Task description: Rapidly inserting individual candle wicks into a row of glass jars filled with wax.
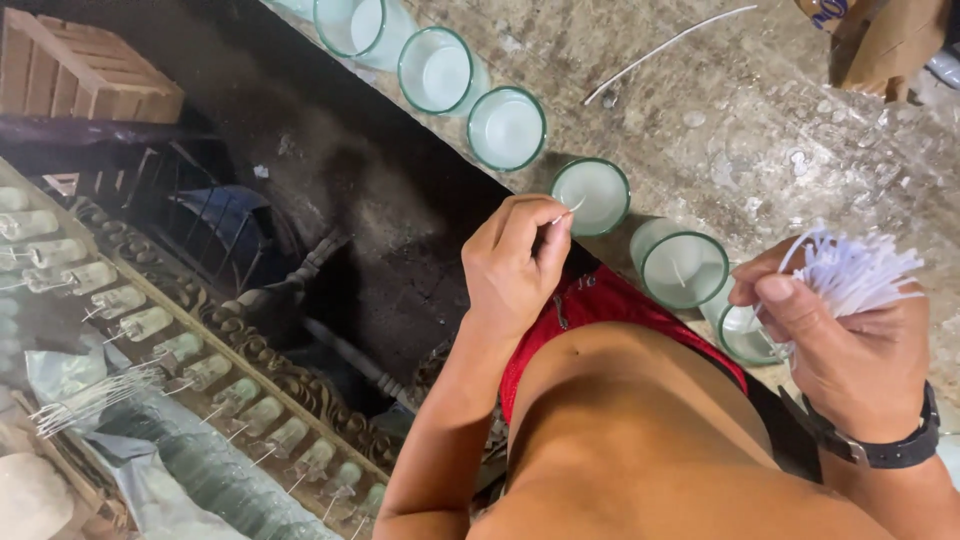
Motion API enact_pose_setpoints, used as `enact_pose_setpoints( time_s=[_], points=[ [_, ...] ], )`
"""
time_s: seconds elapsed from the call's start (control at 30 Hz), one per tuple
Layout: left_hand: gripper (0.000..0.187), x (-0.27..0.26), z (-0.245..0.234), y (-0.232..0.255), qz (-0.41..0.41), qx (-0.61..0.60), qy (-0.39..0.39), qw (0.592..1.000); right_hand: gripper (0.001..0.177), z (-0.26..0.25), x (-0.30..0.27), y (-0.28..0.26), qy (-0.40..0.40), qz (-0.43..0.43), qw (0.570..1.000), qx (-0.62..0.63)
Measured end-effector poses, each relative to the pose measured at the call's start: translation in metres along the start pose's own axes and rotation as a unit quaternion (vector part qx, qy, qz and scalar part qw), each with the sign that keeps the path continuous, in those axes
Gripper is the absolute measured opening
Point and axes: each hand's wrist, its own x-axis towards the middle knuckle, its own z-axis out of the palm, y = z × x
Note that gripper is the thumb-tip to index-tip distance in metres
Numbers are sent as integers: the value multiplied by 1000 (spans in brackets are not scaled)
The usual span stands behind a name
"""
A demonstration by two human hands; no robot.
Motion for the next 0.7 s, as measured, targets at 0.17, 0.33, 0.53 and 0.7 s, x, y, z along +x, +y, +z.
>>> enact_pose_setpoints(
  time_s=[0.17,0.33,0.53,0.7],
  points=[
    [5,0,3,-3,14,2,-3,1000,21,3,1,-3,-1,38,999,-38],
    [6,-1,6,-6,10,12,-7,1000,21,3,2,-5,-15,33,998,-60],
    [4,-1,9,-10,14,42,-20,999,25,4,2,-3,-24,57,992,-107],
    [3,-5,15,-16,-2,89,-45,995,22,9,5,-5,-62,38,989,-126]
  ],
)
